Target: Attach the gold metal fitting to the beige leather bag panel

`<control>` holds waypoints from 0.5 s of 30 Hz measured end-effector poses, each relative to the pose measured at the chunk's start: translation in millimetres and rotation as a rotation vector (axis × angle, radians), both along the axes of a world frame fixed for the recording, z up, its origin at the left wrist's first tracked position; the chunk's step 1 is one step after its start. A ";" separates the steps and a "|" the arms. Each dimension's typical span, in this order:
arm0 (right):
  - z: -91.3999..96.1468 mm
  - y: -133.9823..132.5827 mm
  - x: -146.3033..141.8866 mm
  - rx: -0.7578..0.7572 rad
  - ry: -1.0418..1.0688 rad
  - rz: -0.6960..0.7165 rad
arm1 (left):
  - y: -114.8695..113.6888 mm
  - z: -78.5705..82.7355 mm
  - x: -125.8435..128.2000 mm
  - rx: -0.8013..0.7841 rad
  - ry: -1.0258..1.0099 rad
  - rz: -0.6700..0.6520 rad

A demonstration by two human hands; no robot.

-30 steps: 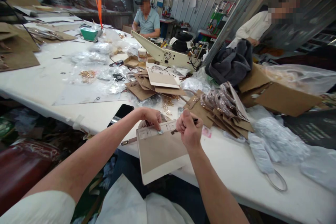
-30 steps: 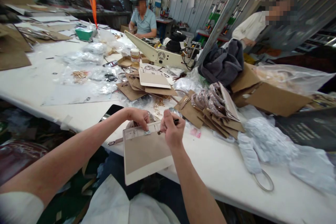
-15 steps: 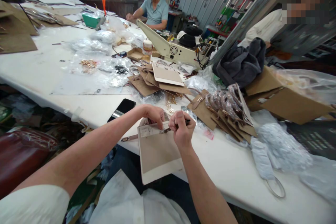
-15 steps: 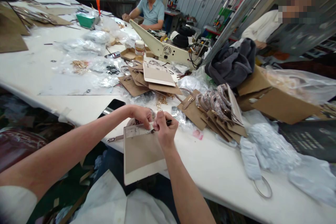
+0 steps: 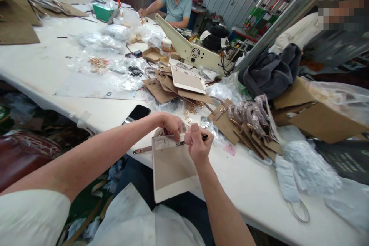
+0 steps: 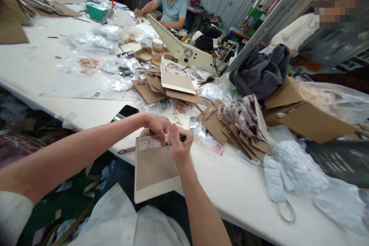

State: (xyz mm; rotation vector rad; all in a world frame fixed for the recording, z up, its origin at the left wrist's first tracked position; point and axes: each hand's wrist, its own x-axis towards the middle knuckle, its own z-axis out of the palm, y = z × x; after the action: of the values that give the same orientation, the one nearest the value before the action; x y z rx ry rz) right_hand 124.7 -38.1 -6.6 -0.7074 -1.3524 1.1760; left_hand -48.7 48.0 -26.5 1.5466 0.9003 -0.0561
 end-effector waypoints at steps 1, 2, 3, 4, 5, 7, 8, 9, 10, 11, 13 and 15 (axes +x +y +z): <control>-0.5 -1.2 0.9 0.003 -0.013 -0.006 | 0.7 0.1 -0.5 -0.037 -0.007 -0.015; -0.7 -2.1 1.9 0.004 -0.022 -0.008 | 1.2 0.5 -1.2 -0.075 -0.023 -0.029; -0.4 -2.7 2.7 0.004 -0.025 -0.009 | 1.4 1.1 -1.8 -0.111 -0.041 -0.044; 0.1 -2.8 3.4 0.002 -0.024 -0.007 | 1.5 1.8 -2.4 -0.140 -0.057 -0.056; 0.9 -2.7 4.0 -0.002 -0.020 -0.006 | 1.3 2.6 -2.8 -0.157 -0.068 -0.063; 2.7 -1.9 4.3 -0.009 -0.013 -0.010 | 0.5 3.8 -3.4 -0.148 -0.069 -0.056; 3.5 -1.3 4.0 -0.010 -0.013 -0.014 | -0.1 4.2 -3.5 -0.129 -0.063 -0.044; 4.4 -0.7 3.3 -0.011 -0.015 -0.020 | -0.8 4.6 -3.7 -0.105 -0.056 -0.031; 5.1 0.1 2.2 -0.012 -0.016 -0.027 | -1.7 4.9 -3.8 -0.080 -0.053 -0.020; 5.8 0.9 0.6 -0.014 -0.013 -0.032 | -2.8 5.3 -4.0 -0.058 -0.052 -0.013; 6.8 2.5 -3.1 -0.022 0.005 -0.038 | -5.1 6.4 -4.1 -0.023 -0.052 -0.010; 7.2 3.3 -5.0 -0.029 0.007 -0.038 | -7.1 6.8 -3.7 0.001 -0.051 -0.021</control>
State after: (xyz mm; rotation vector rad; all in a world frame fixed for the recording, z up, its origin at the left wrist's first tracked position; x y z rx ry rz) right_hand 119.7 -34.8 0.6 -0.7457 -1.3131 1.1693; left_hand -52.4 40.9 -19.7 1.5518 0.8441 -0.0311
